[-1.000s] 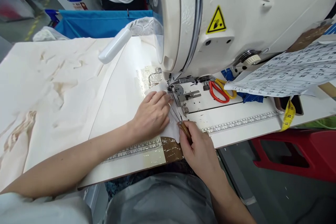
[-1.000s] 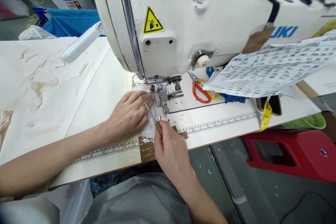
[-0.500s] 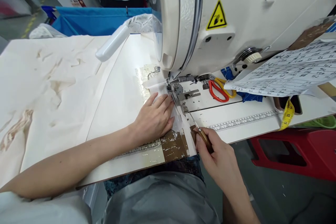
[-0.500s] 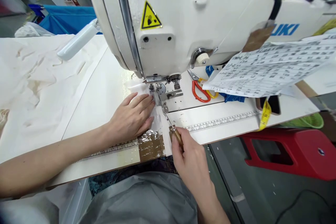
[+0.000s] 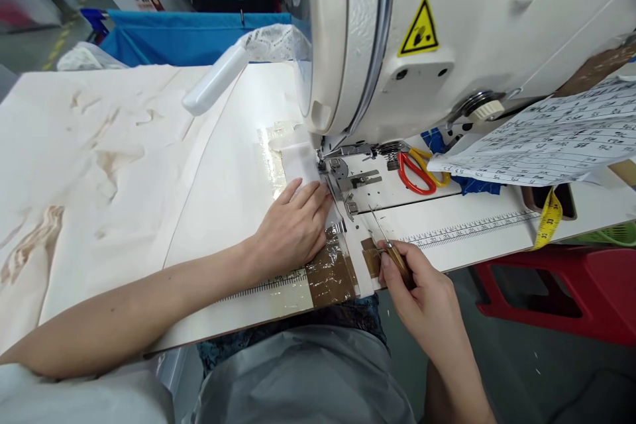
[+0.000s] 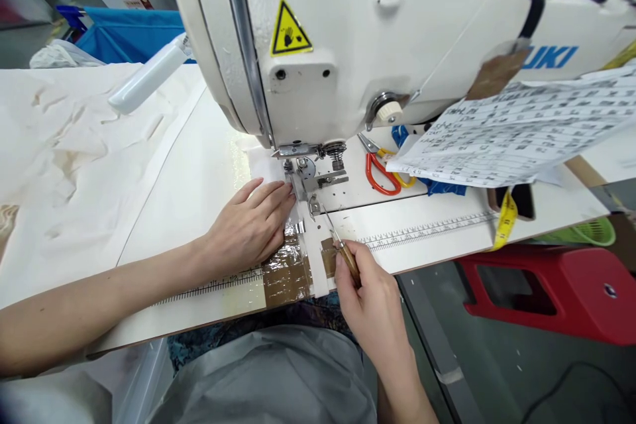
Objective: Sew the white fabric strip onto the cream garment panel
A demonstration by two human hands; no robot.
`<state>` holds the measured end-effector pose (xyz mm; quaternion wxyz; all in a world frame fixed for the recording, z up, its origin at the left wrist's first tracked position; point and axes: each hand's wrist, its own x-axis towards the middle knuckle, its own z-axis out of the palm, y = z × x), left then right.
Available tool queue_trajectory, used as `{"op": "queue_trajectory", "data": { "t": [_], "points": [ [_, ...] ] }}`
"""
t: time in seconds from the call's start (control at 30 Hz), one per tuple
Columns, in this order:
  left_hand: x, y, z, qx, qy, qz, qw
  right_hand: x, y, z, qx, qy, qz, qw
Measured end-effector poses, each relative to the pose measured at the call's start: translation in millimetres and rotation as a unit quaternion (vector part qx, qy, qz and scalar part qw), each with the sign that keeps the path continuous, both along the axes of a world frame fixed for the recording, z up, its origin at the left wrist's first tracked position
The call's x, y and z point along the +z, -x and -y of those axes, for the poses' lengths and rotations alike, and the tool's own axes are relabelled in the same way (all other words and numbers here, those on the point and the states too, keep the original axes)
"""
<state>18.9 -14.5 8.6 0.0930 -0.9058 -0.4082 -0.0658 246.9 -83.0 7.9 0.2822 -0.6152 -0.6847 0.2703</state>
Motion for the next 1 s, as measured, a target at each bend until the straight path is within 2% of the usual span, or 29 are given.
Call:
{"op": "queue_trajectory", "data": {
  "t": [0.4,0.57,0.7,0.87,1.0],
  "points": [
    [1.8,0,0,0.002,0.025,-0.003,1.000,-0.2,3,3,-0.037,-0.026,-0.017,0.999],
    [1.9,0,-1,0.007,0.032,-0.009,0.999,-1.4,9,6,-0.060,-0.014,-0.065,0.996],
    [0.9,1,-5,0.013,0.037,-0.004,0.999,-3.4,16,1,0.003,-0.095,-0.063,0.993],
    [-0.3,3,-11,0.025,0.056,0.019,0.998,-2.6,35,-15,0.110,-0.191,-0.032,0.975],
    [-4.4,6,-17,0.042,0.066,0.056,0.995,-4.6,52,-27,0.131,-0.231,0.056,0.962]
  ]
}}
